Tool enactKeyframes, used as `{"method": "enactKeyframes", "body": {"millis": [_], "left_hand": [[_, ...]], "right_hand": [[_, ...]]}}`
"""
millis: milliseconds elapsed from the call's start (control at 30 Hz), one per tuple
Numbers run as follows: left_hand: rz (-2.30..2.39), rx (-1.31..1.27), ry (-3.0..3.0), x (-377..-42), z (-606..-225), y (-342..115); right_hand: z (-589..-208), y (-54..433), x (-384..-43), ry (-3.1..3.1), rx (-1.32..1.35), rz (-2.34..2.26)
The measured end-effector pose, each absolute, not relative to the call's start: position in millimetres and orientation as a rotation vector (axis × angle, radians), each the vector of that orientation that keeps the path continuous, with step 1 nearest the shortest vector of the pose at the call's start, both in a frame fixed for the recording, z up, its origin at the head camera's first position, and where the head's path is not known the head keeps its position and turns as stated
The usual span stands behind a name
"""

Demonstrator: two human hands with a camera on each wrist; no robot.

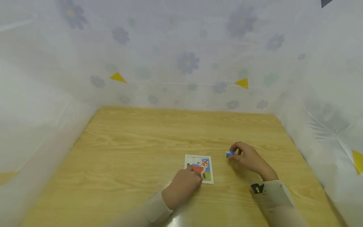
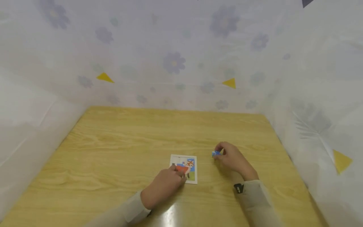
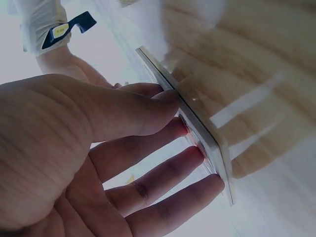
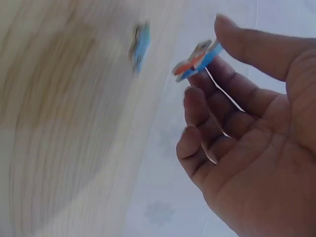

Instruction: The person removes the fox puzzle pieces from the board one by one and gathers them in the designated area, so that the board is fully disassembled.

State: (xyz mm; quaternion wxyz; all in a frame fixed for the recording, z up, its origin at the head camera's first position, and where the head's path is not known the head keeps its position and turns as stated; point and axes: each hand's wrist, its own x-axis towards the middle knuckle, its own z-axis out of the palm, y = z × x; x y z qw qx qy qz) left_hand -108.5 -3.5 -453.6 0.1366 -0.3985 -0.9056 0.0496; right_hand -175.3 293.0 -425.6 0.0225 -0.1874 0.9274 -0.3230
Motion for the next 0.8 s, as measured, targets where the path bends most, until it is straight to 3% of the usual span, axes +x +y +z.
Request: {"method": "enactKeyframes", "body": {"millis": [267,800], "left_hand": [[0.128,-1.151,-2.639,-111,-453,-5],[0.114,-1.147,-2.623,-109,-452,-6]], "right_hand": [[-415,333,-175,3.006,-0.447,-0.979],[-445,337,-196,2.803,-0.63,-0.938]]}}
